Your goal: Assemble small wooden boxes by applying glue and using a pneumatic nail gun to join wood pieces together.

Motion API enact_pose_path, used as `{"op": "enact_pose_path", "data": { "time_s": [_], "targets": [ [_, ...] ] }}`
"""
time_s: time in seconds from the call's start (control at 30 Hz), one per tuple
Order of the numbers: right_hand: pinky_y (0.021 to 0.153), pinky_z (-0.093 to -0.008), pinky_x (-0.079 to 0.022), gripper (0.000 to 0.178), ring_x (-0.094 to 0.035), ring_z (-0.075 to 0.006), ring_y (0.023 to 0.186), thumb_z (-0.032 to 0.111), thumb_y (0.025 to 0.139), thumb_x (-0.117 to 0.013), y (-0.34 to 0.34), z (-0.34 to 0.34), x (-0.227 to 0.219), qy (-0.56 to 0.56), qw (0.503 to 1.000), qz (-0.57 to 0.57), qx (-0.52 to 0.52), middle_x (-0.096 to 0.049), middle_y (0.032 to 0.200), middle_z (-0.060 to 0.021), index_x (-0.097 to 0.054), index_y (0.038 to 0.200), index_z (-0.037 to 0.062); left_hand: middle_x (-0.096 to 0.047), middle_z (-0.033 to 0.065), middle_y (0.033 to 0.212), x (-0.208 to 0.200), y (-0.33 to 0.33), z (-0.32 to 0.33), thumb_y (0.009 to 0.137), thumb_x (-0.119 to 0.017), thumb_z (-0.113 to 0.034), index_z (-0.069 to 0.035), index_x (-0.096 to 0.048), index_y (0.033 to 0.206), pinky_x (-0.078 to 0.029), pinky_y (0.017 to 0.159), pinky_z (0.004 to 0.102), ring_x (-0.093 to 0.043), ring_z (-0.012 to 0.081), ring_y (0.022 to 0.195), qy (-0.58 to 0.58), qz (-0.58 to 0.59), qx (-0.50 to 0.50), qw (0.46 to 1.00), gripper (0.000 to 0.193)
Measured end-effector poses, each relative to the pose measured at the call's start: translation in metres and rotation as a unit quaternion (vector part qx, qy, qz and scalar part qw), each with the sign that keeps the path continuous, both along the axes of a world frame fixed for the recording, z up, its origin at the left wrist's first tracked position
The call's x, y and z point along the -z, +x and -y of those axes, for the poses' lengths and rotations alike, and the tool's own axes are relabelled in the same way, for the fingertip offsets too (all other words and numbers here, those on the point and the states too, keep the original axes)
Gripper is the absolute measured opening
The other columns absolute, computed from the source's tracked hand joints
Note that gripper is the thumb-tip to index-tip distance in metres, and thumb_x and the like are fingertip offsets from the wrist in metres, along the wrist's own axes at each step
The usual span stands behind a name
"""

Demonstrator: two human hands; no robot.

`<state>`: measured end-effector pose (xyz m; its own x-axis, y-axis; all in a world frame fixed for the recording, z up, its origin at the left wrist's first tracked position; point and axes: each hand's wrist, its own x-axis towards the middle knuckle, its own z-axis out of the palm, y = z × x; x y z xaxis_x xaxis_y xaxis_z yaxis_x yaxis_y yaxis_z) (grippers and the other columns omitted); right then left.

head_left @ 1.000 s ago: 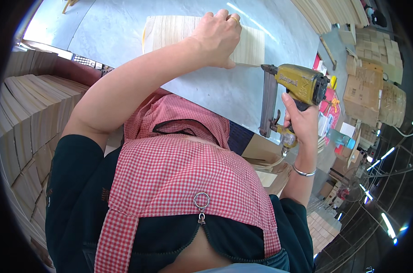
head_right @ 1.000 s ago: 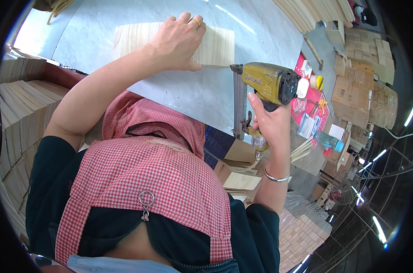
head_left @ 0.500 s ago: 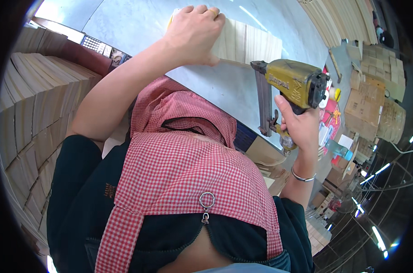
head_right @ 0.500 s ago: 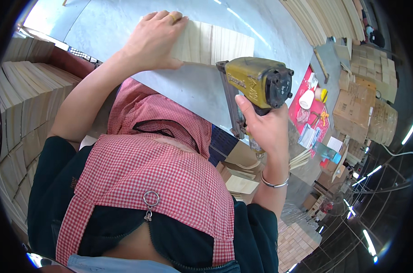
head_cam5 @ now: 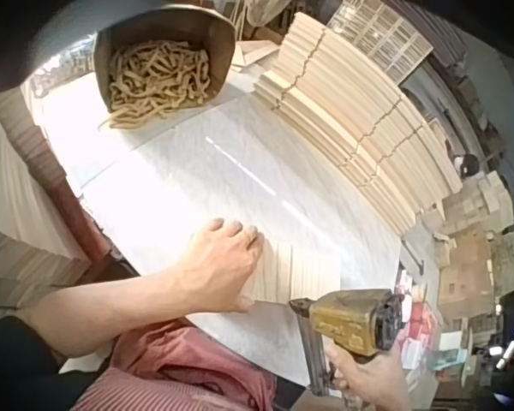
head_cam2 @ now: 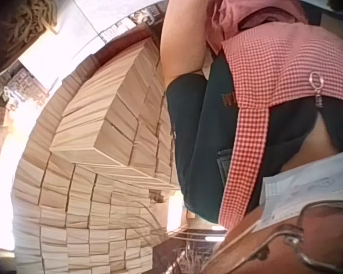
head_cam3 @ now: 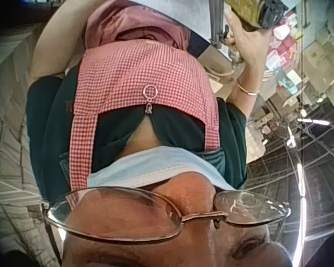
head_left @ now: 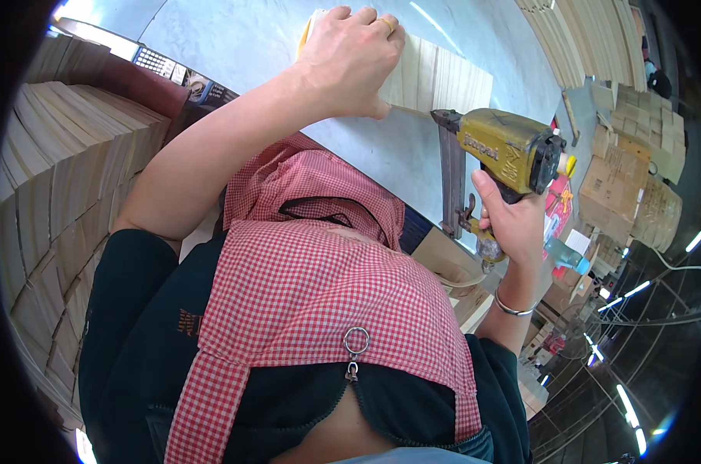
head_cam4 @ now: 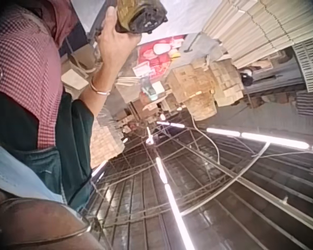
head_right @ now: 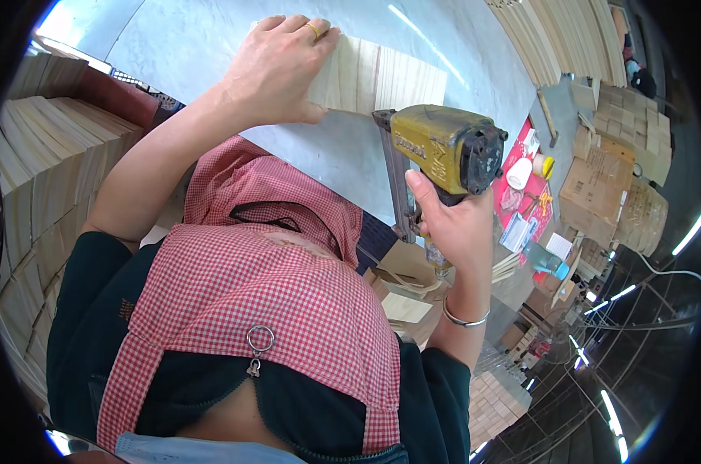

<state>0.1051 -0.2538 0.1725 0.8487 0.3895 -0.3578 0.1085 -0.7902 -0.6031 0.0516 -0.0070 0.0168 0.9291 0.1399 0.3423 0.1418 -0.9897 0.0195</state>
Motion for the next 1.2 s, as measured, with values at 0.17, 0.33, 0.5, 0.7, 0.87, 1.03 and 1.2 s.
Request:
{"op": "enact_pose_path", "data": {
  "time_s": [0.17,0.33,0.5,0.7,0.87,1.03,1.2],
  "targets": [
    [0.041,-0.0215,-0.043,0.032,-0.051,-0.0089,0.045,0.023,0.092,-0.076,-0.002,0.002,0.0,-0.023,0.999,-0.018,0.024,-0.059,0.062,-0.0031,-0.064,0.105,-0.0042,-0.064,0.0073,0.126,-0.004,-0.001,0.003,0.06,-0.086,-0.044,-0.004,-0.063,0.13,-0.046,0.106,0.0371,-0.062,0.0203,0.109,-0.008,0.001,-0.004,1.0,0.084],
    [0.042,-0.0215,-0.043,0.029,-0.05,-0.0089,0.044,0.022,0.093,-0.075,-0.021,0.001,0.009,0.022,0.995,-0.029,0.091,-0.058,0.06,-0.0026,-0.064,0.104,-0.0033,-0.063,0.0083,0.132,-0.004,-0.002,0.003,0.059,-0.089,-0.042,-0.007,-0.056,0.139,-0.045,0.108,0.0386,-0.061,0.0217,0.115,0.01,-0.029,-0.009,0.999,0.094],
    [0.04,-0.0219,-0.043,0.029,-0.05,-0.0089,0.045,0.017,0.09,-0.077,-0.02,-0.001,0.009,0.027,0.995,-0.01,0.093,-0.062,0.068,-0.0045,-0.065,0.104,-0.0043,-0.046,0.0162,0.15,-0.05,0.0,-0.007,0.064,-0.087,-0.038,-0.005,-0.047,0.145,-0.035,0.115,0.0498,-0.044,0.0362,0.135,-0.096,-0.203,0.03,0.974,0.096],
    [0.038,-0.0219,-0.042,0.028,-0.05,-0.0084,0.044,0.015,0.089,-0.078,-0.025,-0.006,0.006,0.033,0.996,0.031,0.083,-0.064,0.072,-0.0052,-0.065,0.104,-0.0046,-0.027,0.0113,0.164,-0.041,-0.042,-0.032,0.071,-0.084,-0.049,-0.008,-0.025,0.159,-0.023,0.12,0.0612,-0.02,0.0402,0.153,-0.239,-0.051,0.052,0.968,0.113],
    [0.048,-0.0232,-0.05,0.03,-0.062,-0.013,0.055,0.013,0.089,-0.078,-0.04,-0.033,-0.009,-0.026,0.999,-0.009,0.032,-0.07,0.082,-0.0094,-0.066,0.11,-0.0048,-0.057,0.0102,0.144,0.076,-0.06,-0.061,0.055,-0.095,-0.036,-0.016,-0.034,0.157,-0.036,0.119,0.0434,-0.055,0.0261,0.129,-0.25,0.185,0.021,0.95,0.121],
    [0.063,-0.0264,-0.057,0.034,-0.072,-0.0191,0.076,0.011,0.088,-0.078,-0.049,-0.052,0.008,0.079,0.99,-0.006,-0.12,-0.074,0.099,-0.0137,-0.065,0.116,-0.0047,-0.051,0.0114,0.151,0.05,-0.068,-0.059,0.049,-0.1,-0.034,-0.022,-0.018,0.162,-0.024,0.126,0.047,-0.048,0.0279,0.138,-0.317,0.075,0.036,0.945,0.141],
    [0.077,-0.0299,-0.058,0.038,-0.073,-0.0234,0.095,0.01,0.087,-0.078,-0.057,-0.073,0.008,0.092,0.987,-0.041,-0.128,-0.073,0.113,-0.0162,-0.064,0.119,-0.0049,-0.05,0.0118,0.151,0.049,-0.069,-0.058,0.047,-0.1,-0.038,-0.021,-0.02,0.162,-0.018,0.127,0.0474,-0.047,0.0281,0.14,-0.321,0.051,0.024,0.945,0.141]
  ]
}}
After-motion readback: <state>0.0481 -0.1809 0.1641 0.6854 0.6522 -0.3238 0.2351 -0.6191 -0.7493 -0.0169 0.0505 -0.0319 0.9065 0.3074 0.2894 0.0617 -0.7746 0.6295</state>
